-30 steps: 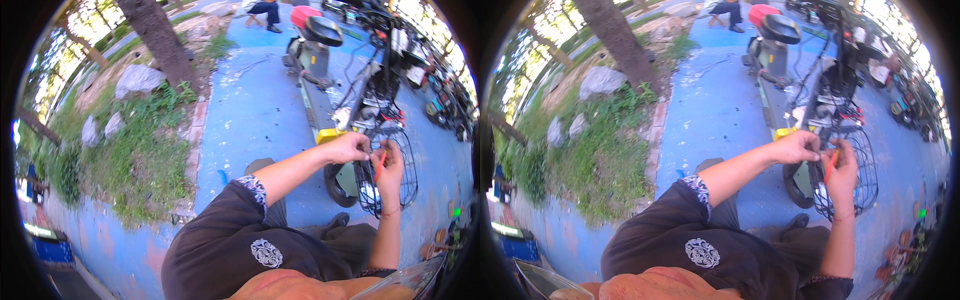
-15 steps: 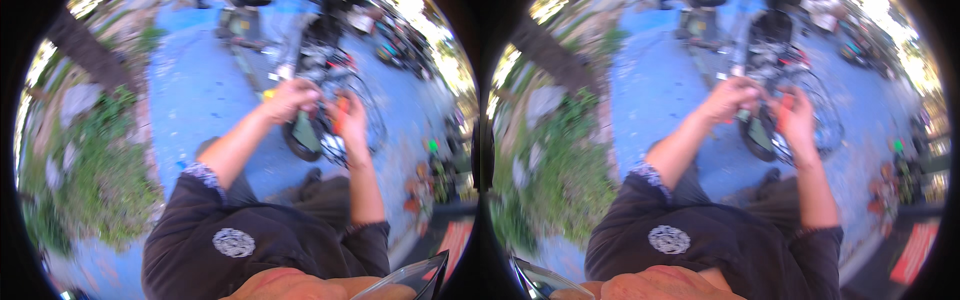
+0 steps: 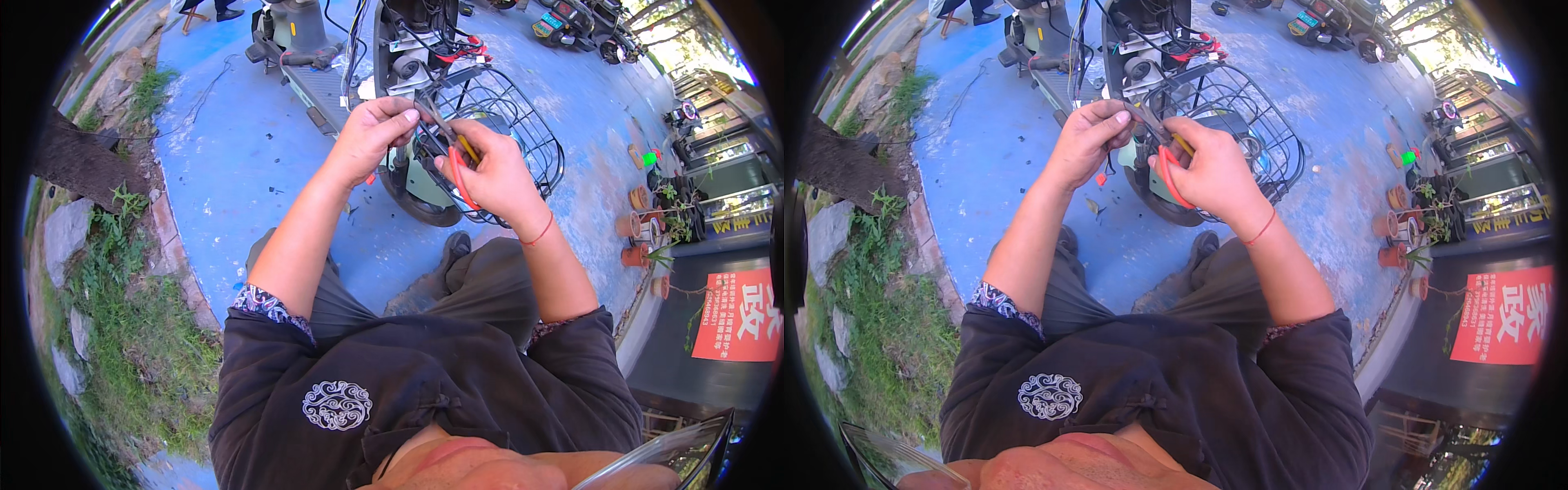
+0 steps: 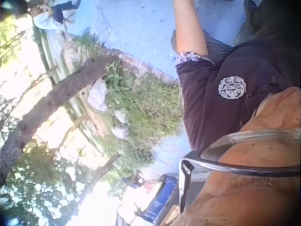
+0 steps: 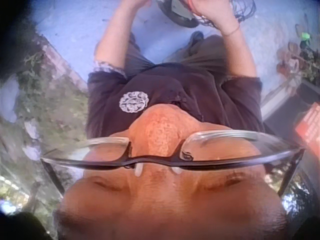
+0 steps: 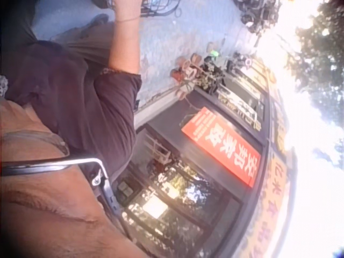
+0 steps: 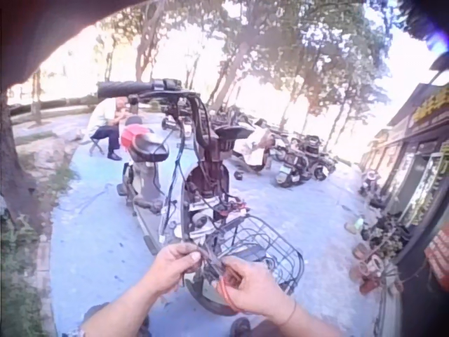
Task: The person works on the wiring of an electric scooter, stripping insulation from several wires with red-handled pliers and twisting the exposed ends. The person handles multiple wires and tools while seated on a stool in an outdoor repair area.
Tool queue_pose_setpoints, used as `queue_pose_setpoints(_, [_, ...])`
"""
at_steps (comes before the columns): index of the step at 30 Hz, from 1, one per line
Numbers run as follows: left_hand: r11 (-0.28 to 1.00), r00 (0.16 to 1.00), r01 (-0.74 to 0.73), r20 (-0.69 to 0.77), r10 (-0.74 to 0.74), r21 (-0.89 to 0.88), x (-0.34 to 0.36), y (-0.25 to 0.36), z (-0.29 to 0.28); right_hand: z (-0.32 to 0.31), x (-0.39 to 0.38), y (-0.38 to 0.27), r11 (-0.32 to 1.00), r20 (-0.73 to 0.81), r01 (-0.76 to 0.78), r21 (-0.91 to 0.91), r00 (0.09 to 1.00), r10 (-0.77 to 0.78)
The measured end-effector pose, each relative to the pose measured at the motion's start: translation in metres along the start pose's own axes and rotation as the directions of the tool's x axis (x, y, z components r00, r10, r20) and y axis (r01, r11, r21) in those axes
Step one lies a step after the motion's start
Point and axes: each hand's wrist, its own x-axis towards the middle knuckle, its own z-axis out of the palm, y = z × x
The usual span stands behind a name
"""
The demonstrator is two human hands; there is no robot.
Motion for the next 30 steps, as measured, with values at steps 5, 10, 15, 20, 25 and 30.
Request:
queue_pose_setpoints(5, [0.995,0.999,0.035,-0.038,-0.032,0.091,-0.003,0.004,0.001,0.000,0.001,-0.004,0.981,0.020,0.055,-0.184,0.998,-0.052])
queue_pose_setpoints(10, [0.973,0.999,0.032,-0.028,-0.026,0.227,-0.003,0.007,0.001,-0.003,0.001,-0.003,0.962,0.043,0.107,-0.250,0.994,-0.099])
queue_pose_setpoints(15, [0.958,0.999,0.045,-0.006,-0.046,0.282,-0.004,0.011,0.001,-0.003,0.001,0.002,0.959,0.062,0.126,-0.254,0.992,-0.114])
queue_pose_setpoints(20, [0.963,0.999,0.038,0.011,-0.043,0.268,-0.005,0.010,0.000,-0.004,0.000,-0.003,0.974,0.094,0.097,-0.206,0.992,-0.078])
queue_pose_setpoints(25, [0.965,0.999,0.032,0.026,-0.040,0.261,-0.004,0.010,0.000,-0.004,0.001,0.000,0.970,0.112,0.109,-0.218,0.990,-0.086])
queue_pose_setpoints(30, [0.939,0.998,0.003,0.061,-0.026,0.344,-0.003,0.016,0.002,-0.004,0.000,0.002,0.983,0.131,0.040,-0.177,0.991,-0.017])
